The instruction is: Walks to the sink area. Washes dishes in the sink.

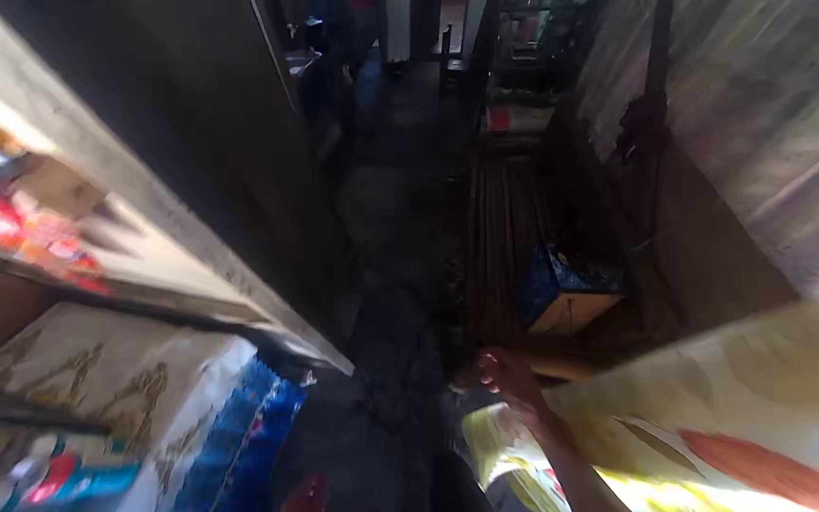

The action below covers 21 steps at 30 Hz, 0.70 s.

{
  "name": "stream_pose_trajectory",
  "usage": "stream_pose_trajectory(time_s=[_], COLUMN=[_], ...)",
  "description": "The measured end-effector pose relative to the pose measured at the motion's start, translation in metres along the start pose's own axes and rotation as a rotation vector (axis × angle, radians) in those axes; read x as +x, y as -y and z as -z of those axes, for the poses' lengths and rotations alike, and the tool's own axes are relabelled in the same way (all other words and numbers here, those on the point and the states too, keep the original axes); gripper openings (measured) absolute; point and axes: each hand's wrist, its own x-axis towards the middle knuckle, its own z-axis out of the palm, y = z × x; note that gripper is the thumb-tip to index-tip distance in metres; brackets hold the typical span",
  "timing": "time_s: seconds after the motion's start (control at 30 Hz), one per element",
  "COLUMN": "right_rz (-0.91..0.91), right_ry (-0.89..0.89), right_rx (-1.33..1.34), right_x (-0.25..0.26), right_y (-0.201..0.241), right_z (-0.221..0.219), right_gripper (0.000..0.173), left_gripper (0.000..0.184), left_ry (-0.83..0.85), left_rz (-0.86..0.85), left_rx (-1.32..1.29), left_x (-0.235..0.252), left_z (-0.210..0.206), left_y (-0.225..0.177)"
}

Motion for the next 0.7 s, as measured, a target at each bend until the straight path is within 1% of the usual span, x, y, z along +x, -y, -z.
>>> stream_pose_trajectory(time_s=[0.07, 0.13, 0.2, 0.27, 0.33, 0.4, 0.47, 0.53, 0.63, 0.7], right_rz=[-0.038, -0.043, -0.065, -0.146, -0.173, -0.138, -0.070, 0.040, 0.129, 0.081], right_ry=[-0.098, -0.181, -0.238, -0.258, -0.168, -0.012, 0.141, 0.227, 0.225, 0.171], right_rx=[0.044, 0.088, 0.123, 0.121, 0.074, -0.003, -0.115, -0.210, -0.348, -0.432], right_x=[0.056, 0.119, 0.193, 0.269, 0.345, 0.419, 0.498, 0.586, 0.704, 0.767], right_y=[0.002, -0.005, -0.002, 0.020, 0.063, 0.114, 0.168, 0.207, 0.228, 0.230], right_z=[0.024, 0.043, 0.057, 0.060, 0.056, 0.046, 0.033, 0.021, 0.010, 0.013], right_gripper=[0.033, 0.032, 0.030, 0.028, 0.029, 0.032, 0.035, 0.037, 0.038, 0.040], left_gripper=[0.035, 0.034, 0.034, 0.035, 0.035, 0.034, 0.033, 0.032, 0.032, 0.033], left_ry=[-0.056, -0.061, -0.027, 0.021, 0.053, 0.072, 0.091, 0.098, 0.116, 0.142], left_rz=[-0.191, -0.262, -0.264, -0.208, -0.173, -0.168, -0.167, -0.192, -0.216, -0.255], left_rx=[-0.029, -0.092, -0.096, -0.085, -0.087, -0.134, -0.175, -0.183, -0.160, -0.083], left_x=[0.080, 0.156, 0.227, 0.289, 0.349, 0.402, 0.465, 0.544, 0.675, 0.763], left_z=[0.026, 0.038, 0.043, 0.044, 0.048, 0.053, 0.069, 0.088, 0.112, 0.136], left_y=[-0.064, -0.129, -0.193, -0.245, -0.294, -0.339, -0.384, -0.432, -0.500, -0.557])
